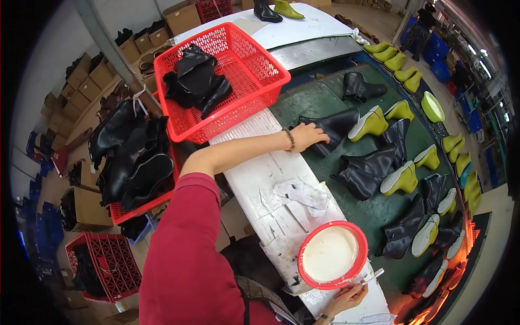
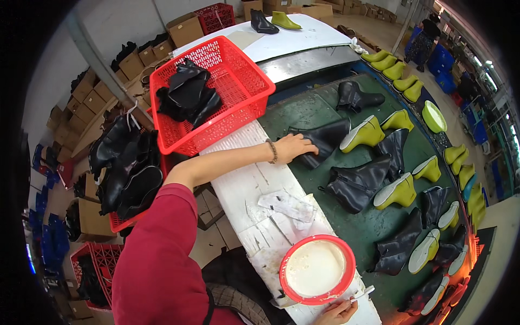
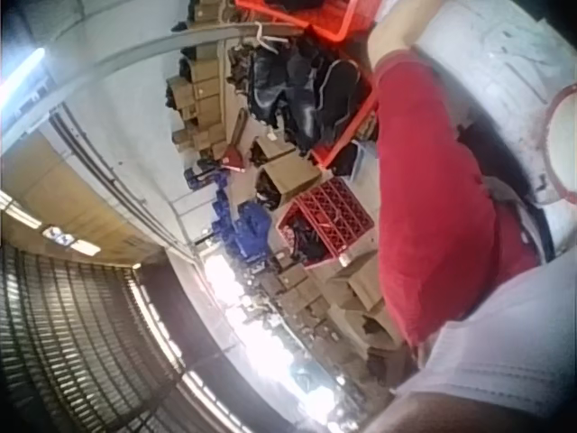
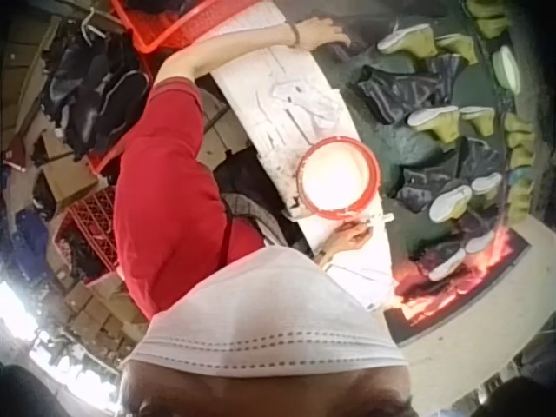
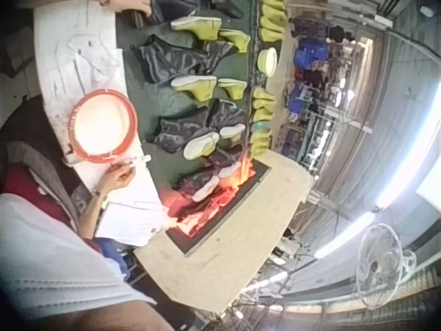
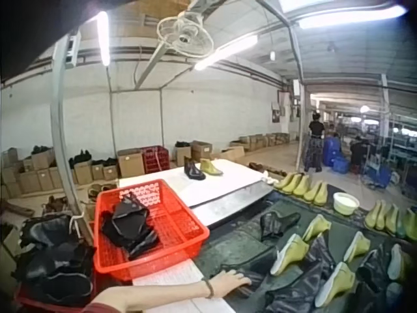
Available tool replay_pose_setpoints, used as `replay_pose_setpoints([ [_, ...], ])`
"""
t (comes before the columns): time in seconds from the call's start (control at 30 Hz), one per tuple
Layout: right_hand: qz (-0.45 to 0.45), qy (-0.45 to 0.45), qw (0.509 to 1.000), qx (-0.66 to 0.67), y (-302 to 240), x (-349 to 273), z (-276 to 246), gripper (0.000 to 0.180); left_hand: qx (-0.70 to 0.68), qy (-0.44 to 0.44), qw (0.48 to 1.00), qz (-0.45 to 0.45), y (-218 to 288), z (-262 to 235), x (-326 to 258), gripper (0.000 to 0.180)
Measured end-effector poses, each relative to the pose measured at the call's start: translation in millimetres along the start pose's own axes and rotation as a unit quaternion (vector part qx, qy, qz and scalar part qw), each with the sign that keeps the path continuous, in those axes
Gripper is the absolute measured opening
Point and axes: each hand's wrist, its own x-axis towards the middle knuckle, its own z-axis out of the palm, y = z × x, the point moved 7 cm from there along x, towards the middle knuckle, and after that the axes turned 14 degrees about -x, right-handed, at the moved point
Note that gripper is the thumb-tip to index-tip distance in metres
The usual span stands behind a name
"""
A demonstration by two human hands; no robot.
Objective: The person repeatedly applies a white substance from a red bowl onto the inner lining of black boots using a white plastic spoon. They pick up boots from a red basket, apply the substance, and place them on a green work surface. Other workers are visible in the background performing similar tasks.
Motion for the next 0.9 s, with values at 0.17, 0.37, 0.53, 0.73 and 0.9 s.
replay_pose_setpoints([
  [0.17,-0.014,0.005,1.000,0.022,0.3,-5.8,-2.0,0.027,-0.039,0.212,0.976,0.038,10.9,-139.6,-70.4,0.060],
  [0.37,-0.034,-0.009,0.999,0.019,11.7,-1.0,-5.3,0.027,0.236,0.438,0.741,-0.451,-158.6,-254.3,-255.3,0.025],
  [0.53,-0.021,-0.032,0.998,0.049,19.2,5.3,3.5,0.024,0.119,0.494,0.761,-0.403,-228.1,-277.0,-330.5,0.022],
  [0.73,-0.051,-0.022,0.998,0.035,22.9,5.6,-1.4,0.026,0.064,0.451,0.858,-0.236,-61.3,-390.6,-306.9,0.035],
  [0.9,-0.067,-0.032,0.996,0.041,13.6,1.6,-4.3,0.024,-0.050,0.121,0.964,-0.231,55.3,-403.5,-255.1,0.042],
])
